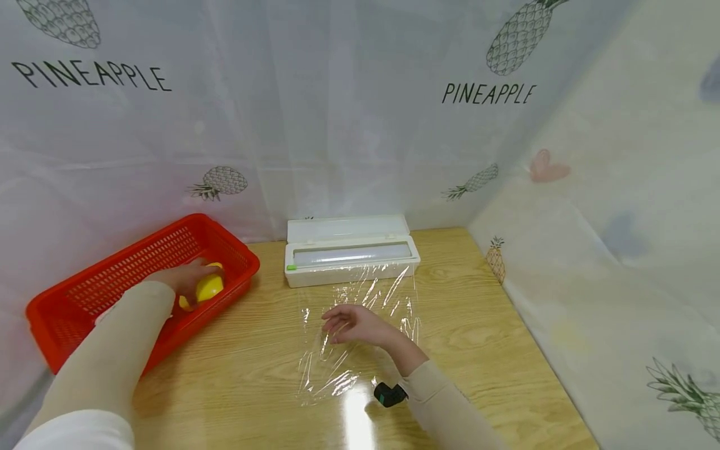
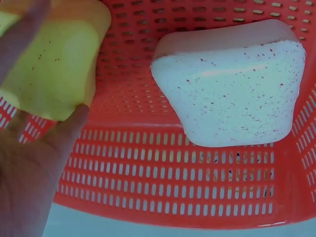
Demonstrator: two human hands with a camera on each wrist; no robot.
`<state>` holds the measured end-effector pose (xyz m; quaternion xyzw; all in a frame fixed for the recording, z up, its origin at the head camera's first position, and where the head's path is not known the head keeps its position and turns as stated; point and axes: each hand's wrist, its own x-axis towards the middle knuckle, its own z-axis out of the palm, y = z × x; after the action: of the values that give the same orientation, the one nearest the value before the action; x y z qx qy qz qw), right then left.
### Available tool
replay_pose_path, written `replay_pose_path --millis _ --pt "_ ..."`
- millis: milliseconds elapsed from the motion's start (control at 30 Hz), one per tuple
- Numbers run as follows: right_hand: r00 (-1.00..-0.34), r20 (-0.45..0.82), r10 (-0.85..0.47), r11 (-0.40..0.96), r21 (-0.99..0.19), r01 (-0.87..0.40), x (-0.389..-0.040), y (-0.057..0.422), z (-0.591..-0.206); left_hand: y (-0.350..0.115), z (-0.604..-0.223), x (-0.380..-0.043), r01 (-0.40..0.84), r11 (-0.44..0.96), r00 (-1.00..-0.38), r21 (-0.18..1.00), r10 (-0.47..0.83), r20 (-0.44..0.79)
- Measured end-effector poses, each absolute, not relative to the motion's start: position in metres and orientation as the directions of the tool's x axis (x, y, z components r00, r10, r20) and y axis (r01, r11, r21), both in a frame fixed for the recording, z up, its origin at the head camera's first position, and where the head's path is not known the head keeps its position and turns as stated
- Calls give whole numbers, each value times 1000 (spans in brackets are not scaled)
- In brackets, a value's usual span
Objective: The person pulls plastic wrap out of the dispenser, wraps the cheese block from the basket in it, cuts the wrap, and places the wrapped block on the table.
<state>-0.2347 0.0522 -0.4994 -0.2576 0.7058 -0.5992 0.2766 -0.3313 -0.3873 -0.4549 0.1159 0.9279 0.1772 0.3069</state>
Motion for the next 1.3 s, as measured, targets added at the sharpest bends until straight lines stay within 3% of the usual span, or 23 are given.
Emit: replay_pose_path --millis 133,433,667,900,1300 --pt "-725 -93 -682 195 -979 -58 -236 50 -495 -385 -455 -327 87 906 -802 414 311 -510" --pt "-741 -14 -671 212 -962 -174 -252 49 -474 -387 -433 -331 273 904 -858 328 383 -341" --pt "-739 27 -673 291 -909 -298 -261 53 -459 -383 -403 -326 315 893 -884 321 399 -244" --pt "-735 77 -674 347 -845 -406 -263 61 -446 -361 -372 -311 385 872 -888 301 439 -136" --pt "-712 88 -696 329 -843 -426 -254 74 -440 -301 -362 -257 523 798 -848 299 522 88"
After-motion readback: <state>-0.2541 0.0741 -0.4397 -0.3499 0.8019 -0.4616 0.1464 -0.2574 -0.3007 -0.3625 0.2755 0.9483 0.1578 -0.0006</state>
